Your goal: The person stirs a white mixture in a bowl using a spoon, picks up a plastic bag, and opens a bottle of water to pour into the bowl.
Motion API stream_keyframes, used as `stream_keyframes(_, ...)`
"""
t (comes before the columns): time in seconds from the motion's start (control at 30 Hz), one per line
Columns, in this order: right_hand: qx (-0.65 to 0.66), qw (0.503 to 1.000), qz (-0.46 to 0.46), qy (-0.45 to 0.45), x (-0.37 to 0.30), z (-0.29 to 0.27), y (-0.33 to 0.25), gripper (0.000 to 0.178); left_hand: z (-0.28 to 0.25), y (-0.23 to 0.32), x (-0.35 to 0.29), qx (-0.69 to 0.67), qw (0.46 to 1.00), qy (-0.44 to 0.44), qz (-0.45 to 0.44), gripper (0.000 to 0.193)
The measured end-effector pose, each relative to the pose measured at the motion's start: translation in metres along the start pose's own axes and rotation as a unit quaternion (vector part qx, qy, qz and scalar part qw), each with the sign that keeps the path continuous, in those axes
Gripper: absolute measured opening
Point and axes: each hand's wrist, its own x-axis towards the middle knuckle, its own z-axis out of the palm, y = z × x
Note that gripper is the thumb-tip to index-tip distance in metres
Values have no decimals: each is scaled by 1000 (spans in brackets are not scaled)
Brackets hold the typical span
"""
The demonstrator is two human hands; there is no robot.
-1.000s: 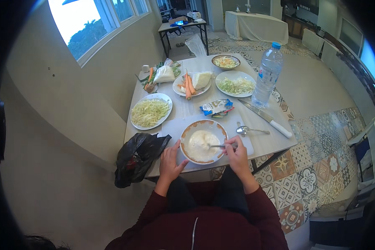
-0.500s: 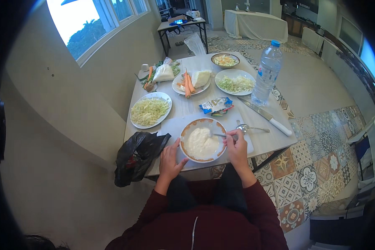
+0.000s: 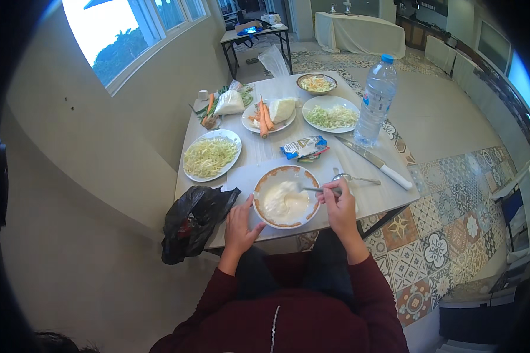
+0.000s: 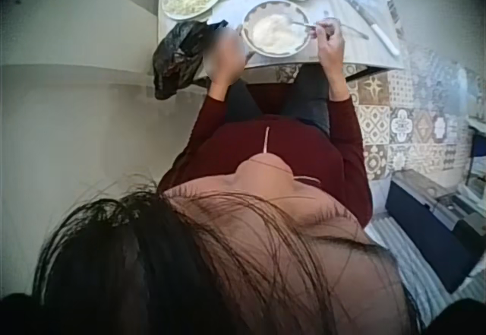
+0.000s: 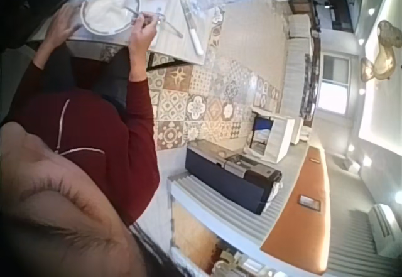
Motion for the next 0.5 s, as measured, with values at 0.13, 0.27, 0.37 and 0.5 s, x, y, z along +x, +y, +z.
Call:
stream_keyframes(0.13,-152,988,-3,5,-14,-9,-9,8,0,-1,1,-2,1000,2,1,82)
stream_keyframes(0.27,-48,996,70,-11,-40,13,-26,8,-1,0,1,0,1000,-9,-12,82)
stream_keyframes(0.37,-1,999,27,-19,-36,18,-26,7,-1,1,2,-5,1000,-7,-12,83)
stream_keyframes(0.5,-71,997,-25,15,-13,11,-17,6,-1,1,2,0,1000,4,2,82)
